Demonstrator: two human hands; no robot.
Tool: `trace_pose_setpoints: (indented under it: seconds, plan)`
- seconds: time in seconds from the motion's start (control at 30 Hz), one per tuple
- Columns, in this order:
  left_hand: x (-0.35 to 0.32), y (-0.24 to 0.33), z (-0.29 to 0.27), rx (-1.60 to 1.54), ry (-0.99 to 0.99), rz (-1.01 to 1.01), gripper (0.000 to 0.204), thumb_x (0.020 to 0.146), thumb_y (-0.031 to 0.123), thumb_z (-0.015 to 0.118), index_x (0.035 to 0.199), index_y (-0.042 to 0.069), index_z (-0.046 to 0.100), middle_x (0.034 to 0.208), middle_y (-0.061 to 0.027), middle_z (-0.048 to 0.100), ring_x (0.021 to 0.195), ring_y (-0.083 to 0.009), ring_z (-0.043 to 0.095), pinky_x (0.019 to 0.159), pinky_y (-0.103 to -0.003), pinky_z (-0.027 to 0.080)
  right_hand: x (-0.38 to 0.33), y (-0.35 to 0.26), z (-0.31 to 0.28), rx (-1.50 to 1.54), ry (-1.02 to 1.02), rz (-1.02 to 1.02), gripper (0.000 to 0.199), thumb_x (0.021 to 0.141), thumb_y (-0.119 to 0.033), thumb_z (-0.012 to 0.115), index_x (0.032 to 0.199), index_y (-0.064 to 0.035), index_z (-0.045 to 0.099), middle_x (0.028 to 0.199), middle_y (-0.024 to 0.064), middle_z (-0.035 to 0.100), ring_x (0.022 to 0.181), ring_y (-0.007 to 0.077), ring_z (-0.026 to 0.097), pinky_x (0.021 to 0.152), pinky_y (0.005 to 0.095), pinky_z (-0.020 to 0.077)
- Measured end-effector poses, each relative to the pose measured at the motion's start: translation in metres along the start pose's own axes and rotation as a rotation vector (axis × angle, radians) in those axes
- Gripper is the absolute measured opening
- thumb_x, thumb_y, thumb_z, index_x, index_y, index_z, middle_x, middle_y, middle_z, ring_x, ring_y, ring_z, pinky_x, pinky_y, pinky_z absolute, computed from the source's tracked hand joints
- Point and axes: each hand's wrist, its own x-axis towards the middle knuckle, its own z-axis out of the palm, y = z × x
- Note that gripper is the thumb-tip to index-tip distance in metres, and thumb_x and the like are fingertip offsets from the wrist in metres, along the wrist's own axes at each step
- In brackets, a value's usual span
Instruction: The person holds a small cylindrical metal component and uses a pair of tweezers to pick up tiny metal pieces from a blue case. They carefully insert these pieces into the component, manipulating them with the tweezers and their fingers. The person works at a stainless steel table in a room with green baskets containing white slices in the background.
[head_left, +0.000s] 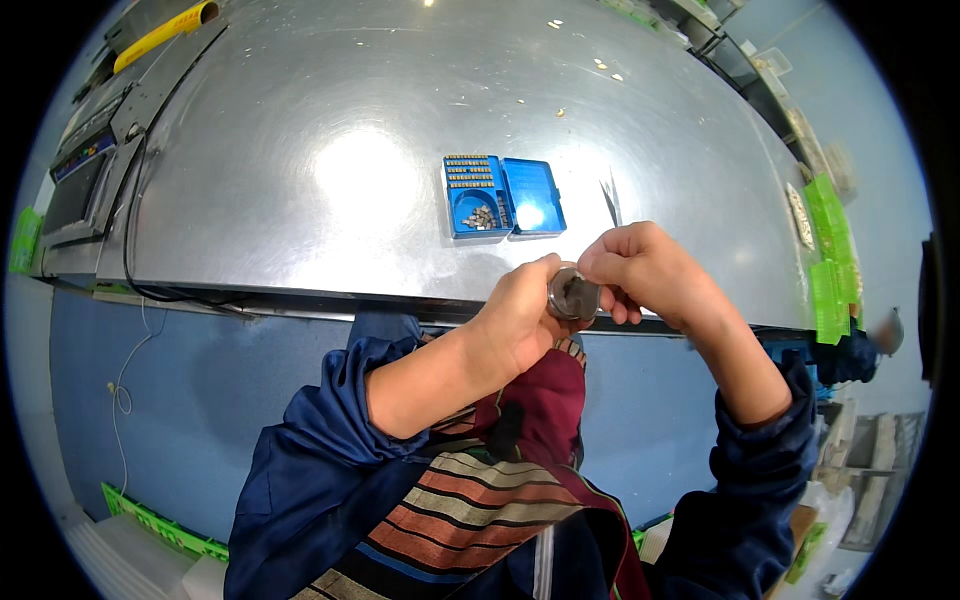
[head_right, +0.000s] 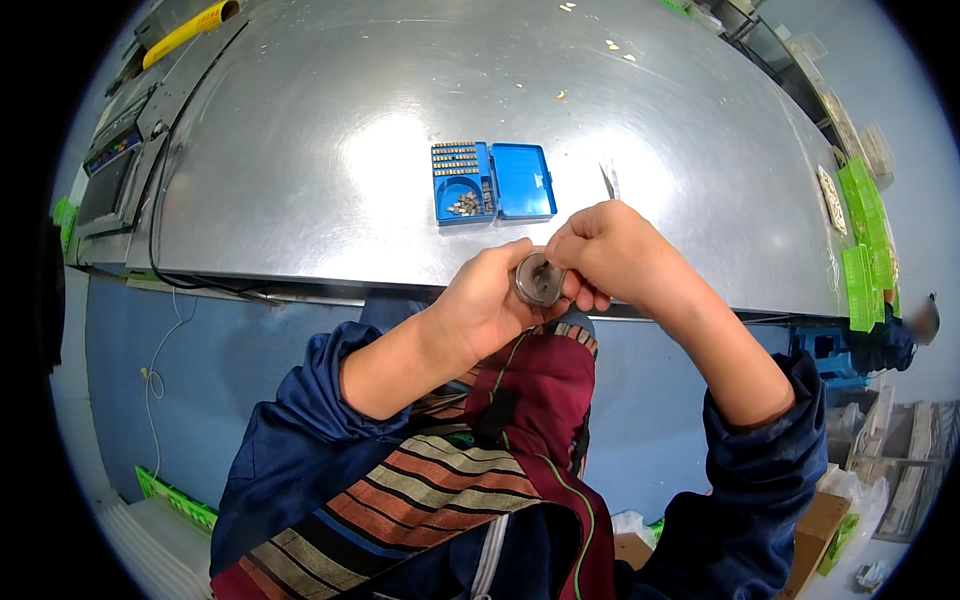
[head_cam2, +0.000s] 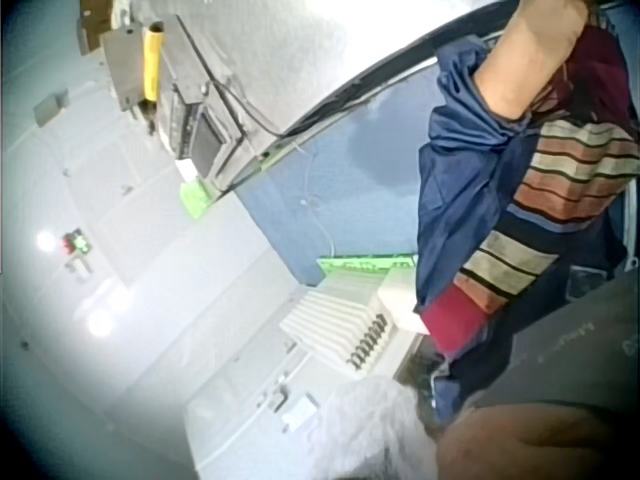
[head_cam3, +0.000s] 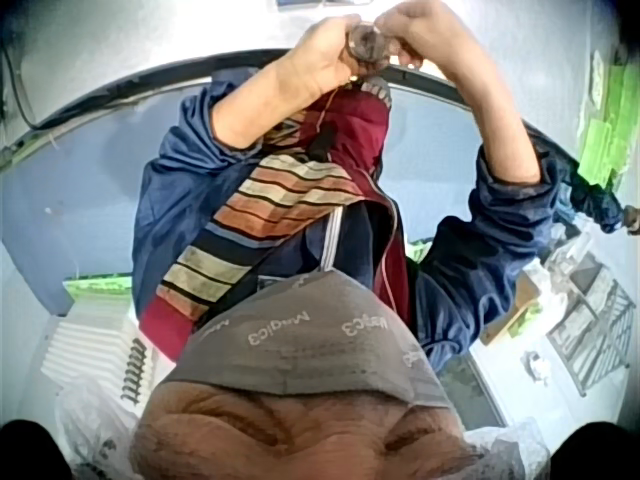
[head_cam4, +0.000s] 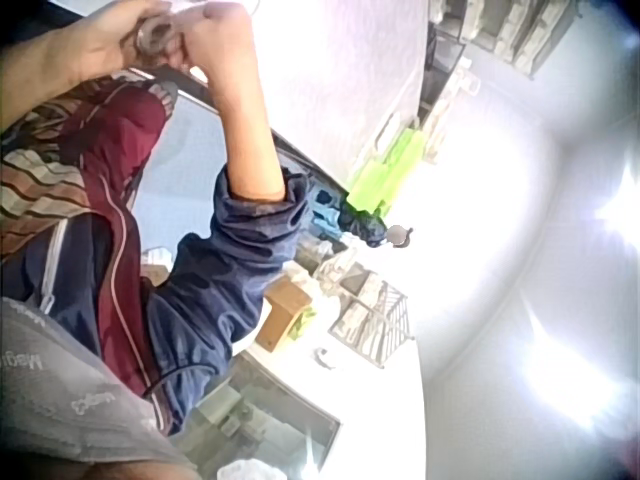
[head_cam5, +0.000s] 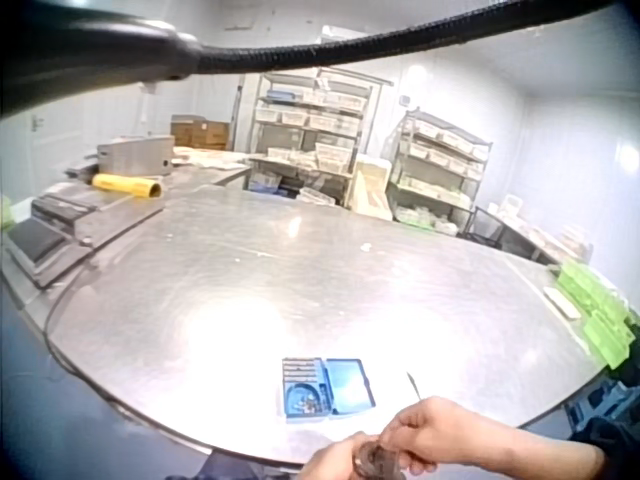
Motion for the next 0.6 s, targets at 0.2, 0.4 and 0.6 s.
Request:
trace_pose_setpoints:
  seconds: [0.2,0.4,0.6]
  plan:
    - [-0.001,0.0,0.0,-0.016,-0.133,-0.005,0.033,0.095,0.019,0.026,0.099,0.0,0.052,0.086,-0.009,0.06,0.077,-0.0192,0.059,0.077,-0.032,0.048,-0.005,0.01,0.007,0.226,-0.027,-0.08,0.019,0.085,-0.012,0.056,0.094,0.0053,0.057,0.06,0.0048,0.056,0.051,0.0105,0.055,0.045,0.022,0.0421]
    - [-0.002,0.001,0.003,0.035,0.108,-0.062,0.031,0.095,0.021,0.03,0.105,-0.001,0.05,0.094,-0.0106,0.058,0.083,-0.0202,0.057,0.074,-0.034,0.049,-0.012,0.012,0.004,-0.228,0.112,-0.318,0.019,0.077,-0.003,0.057,0.093,0.0067,0.057,0.061,0.0121,0.058,0.054,0.0202,0.06,0.051,0.0301,0.0475]
    - [-0.002,-0.003,0.008,0.049,0.031,-0.144,0.025,0.093,0.02,0.041,0.104,0.0,0.051,0.099,-0.0111,0.056,0.086,-0.0197,0.056,0.075,-0.034,0.05,-0.017,0.006,0.003,-0.902,0.069,-0.762,0.019,0.063,0.002,0.062,0.081,-0.0021,0.06,0.065,0.0147,0.06,0.063,0.032,0.06,0.057,0.0361,0.0483]
